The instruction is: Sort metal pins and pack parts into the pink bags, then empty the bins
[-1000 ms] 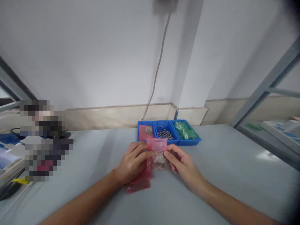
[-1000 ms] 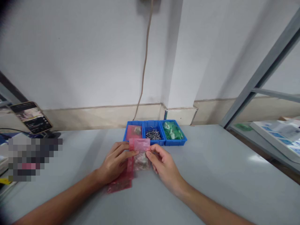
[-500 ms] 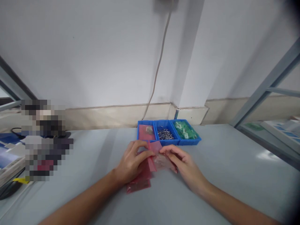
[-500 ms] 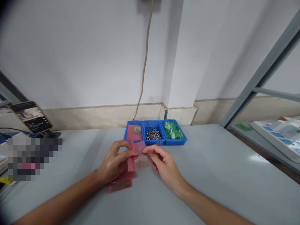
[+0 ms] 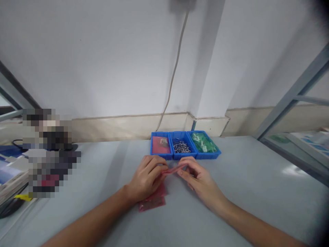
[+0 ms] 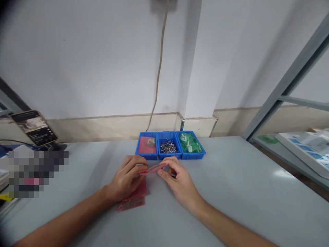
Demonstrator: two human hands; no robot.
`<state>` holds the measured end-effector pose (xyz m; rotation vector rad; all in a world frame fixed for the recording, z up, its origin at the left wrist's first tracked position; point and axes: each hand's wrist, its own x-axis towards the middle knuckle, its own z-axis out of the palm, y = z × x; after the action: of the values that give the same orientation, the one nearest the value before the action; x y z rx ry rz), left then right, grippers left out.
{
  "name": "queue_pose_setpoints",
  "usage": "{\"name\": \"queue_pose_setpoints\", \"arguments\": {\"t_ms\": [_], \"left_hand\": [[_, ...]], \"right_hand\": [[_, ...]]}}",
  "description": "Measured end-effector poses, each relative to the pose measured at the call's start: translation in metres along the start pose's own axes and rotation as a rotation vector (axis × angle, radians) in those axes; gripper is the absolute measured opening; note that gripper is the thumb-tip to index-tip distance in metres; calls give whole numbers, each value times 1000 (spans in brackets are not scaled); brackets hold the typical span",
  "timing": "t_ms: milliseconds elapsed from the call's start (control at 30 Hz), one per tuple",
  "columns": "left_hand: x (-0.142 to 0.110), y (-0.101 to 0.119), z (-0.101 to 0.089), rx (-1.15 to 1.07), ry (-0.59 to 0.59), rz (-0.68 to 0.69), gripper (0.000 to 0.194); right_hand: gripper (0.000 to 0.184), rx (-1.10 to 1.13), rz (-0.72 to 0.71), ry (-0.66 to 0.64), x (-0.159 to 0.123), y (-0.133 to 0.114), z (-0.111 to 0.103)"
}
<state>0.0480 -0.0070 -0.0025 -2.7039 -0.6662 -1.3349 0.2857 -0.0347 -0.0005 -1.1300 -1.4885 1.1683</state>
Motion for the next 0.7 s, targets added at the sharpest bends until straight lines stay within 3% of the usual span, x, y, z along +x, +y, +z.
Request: {"name": "queue_pose_setpoints", "arguments": {"t_ms": [167, 500, 700], "left_hand": [[-2, 1, 0, -2, -5, -9, 13], [2, 3, -1, 32, 17, -6, 6], [0, 2, -5, 19, 8, 32, 5]], "right_hand": [[34, 7, 87, -53, -1, 2, -3], [34, 48, 9, -43, -1, -2, 0], [30, 156, 59, 6, -2, -11, 2]]}}
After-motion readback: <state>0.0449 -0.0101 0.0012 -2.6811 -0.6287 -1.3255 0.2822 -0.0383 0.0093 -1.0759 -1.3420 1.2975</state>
